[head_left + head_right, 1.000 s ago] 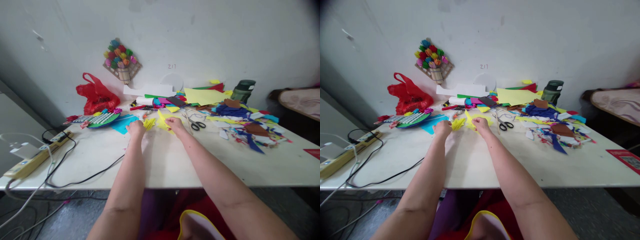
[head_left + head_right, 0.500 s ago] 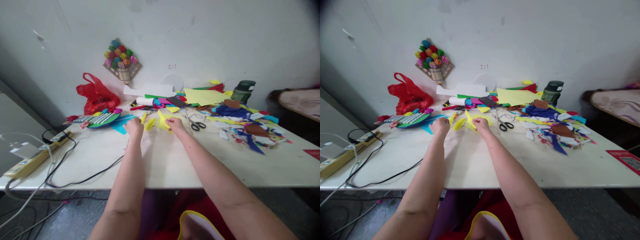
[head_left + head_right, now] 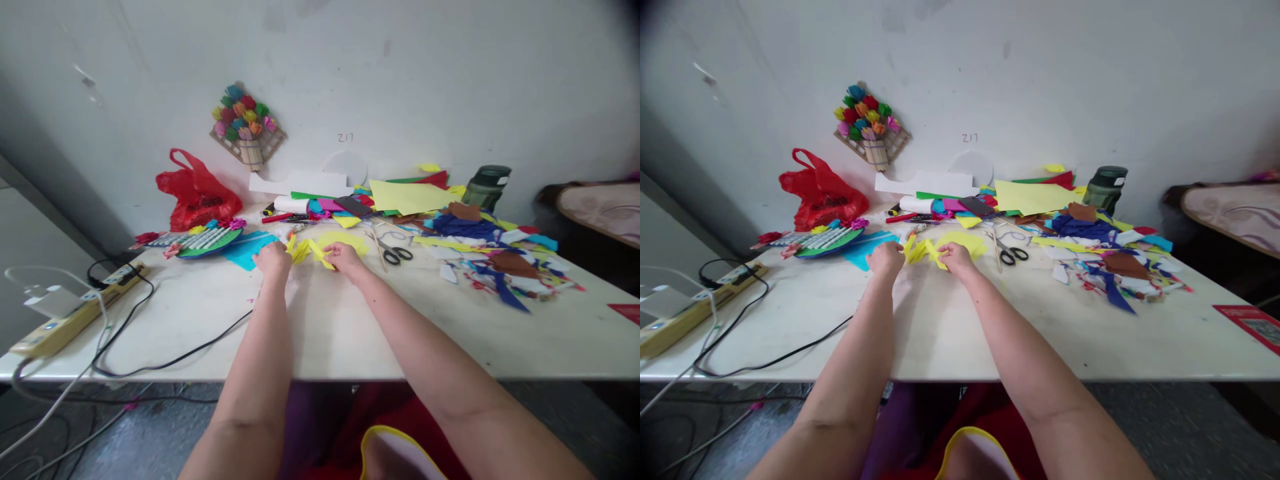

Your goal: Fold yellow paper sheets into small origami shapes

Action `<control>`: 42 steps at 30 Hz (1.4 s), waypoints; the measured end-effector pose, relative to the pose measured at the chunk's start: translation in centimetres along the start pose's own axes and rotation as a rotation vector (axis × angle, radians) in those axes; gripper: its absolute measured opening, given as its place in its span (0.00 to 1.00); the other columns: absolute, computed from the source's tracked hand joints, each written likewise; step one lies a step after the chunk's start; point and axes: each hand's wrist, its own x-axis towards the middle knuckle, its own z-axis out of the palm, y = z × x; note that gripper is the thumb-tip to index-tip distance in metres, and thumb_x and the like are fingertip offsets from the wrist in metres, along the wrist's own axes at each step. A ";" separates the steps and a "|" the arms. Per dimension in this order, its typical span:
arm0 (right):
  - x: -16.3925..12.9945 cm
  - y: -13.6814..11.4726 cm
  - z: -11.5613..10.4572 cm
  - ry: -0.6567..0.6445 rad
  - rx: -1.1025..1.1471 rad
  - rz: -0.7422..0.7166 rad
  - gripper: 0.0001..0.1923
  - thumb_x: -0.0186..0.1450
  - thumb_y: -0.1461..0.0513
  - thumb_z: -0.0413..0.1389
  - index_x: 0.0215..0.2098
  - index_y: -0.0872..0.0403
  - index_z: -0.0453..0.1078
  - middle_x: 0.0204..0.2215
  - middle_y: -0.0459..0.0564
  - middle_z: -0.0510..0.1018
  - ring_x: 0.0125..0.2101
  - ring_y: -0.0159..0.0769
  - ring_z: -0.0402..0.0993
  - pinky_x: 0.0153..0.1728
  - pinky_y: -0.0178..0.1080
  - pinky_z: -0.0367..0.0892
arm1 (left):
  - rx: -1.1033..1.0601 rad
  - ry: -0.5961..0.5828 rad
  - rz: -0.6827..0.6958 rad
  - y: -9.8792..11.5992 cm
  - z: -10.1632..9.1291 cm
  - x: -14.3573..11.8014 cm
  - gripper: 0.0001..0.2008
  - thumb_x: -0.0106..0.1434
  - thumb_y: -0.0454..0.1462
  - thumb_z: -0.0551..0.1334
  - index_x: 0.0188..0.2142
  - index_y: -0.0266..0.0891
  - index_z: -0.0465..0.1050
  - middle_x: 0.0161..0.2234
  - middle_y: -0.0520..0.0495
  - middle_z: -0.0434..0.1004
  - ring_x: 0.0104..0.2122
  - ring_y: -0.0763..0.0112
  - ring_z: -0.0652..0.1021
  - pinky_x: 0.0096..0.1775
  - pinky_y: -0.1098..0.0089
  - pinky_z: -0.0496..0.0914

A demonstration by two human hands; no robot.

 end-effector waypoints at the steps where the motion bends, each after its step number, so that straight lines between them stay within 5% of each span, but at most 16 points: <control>1: 0.1 0.2 0.1 -0.018 -0.023 -0.015 0.08 0.51 0.70 0.55 0.30 0.57 0.71 0.13 0.38 0.64 0.14 0.24 0.58 0.17 0.29 0.58 | 0.002 -0.001 -0.001 0.0 0.1 0.0 0.15 0.51 0.32 0.58 0.38 0.45 0.76 0.41 0.40 0.77 0.45 0.55 0.73 0.46 0.57 0.60; 13: 1.0 1.7 0.7 -0.046 -0.314 -0.105 0.11 0.49 0.66 0.58 0.31 0.51 0.77 0.21 0.43 0.77 0.23 0.31 0.72 0.26 0.32 0.65 | 0.004 0.063 0.001 0.1 0.2 -0.3 0.16 0.51 0.34 0.57 0.39 0.45 0.76 0.41 0.40 0.77 0.48 0.53 0.70 0.45 0.56 0.60; 20: 0.4 0.9 0.9 -0.079 -0.559 -0.168 0.09 0.51 0.62 0.60 0.31 0.45 0.78 0.34 0.44 0.81 0.37 0.40 0.75 0.38 0.38 0.66 | 0.005 0.100 0.096 0.5 0.6 -0.7 0.17 0.53 0.32 0.55 0.40 0.45 0.76 0.40 0.42 0.77 0.48 0.55 0.69 0.46 0.57 0.59; 26: 0.2 1.1 0.9 -0.069 -0.634 -0.251 0.11 0.54 0.65 0.57 0.32 0.46 0.78 0.35 0.45 0.80 0.37 0.40 0.75 0.39 0.39 0.66 | 0.009 0.090 0.200 1.0 0.7 -1.0 0.13 0.54 0.35 0.56 0.37 0.45 0.77 0.36 0.43 0.78 0.47 0.56 0.69 0.47 0.58 0.58; 35: 1.0 0.1 -2.7 0.283 -0.640 -0.177 0.15 0.59 0.63 0.51 0.41 0.51 0.75 0.40 0.50 0.79 0.39 0.39 0.74 0.39 0.39 0.66 | 0.128 0.012 0.281 2.4 0.1 -2.0 0.10 0.51 0.45 0.62 0.30 0.43 0.76 0.33 0.42 0.77 0.45 0.56 0.70 0.47 0.58 0.57; 42: 1.2 -0.3 -4.7 0.357 -0.779 -0.077 0.15 0.60 0.62 0.50 0.41 0.51 0.75 0.41 0.51 0.78 0.41 0.42 0.73 0.39 0.40 0.65 | 0.245 -0.071 0.297 3.1 0.0 -3.0 0.12 0.49 0.46 0.63 0.30 0.41 0.75 0.36 0.40 0.77 0.46 0.54 0.69 0.48 0.58 0.55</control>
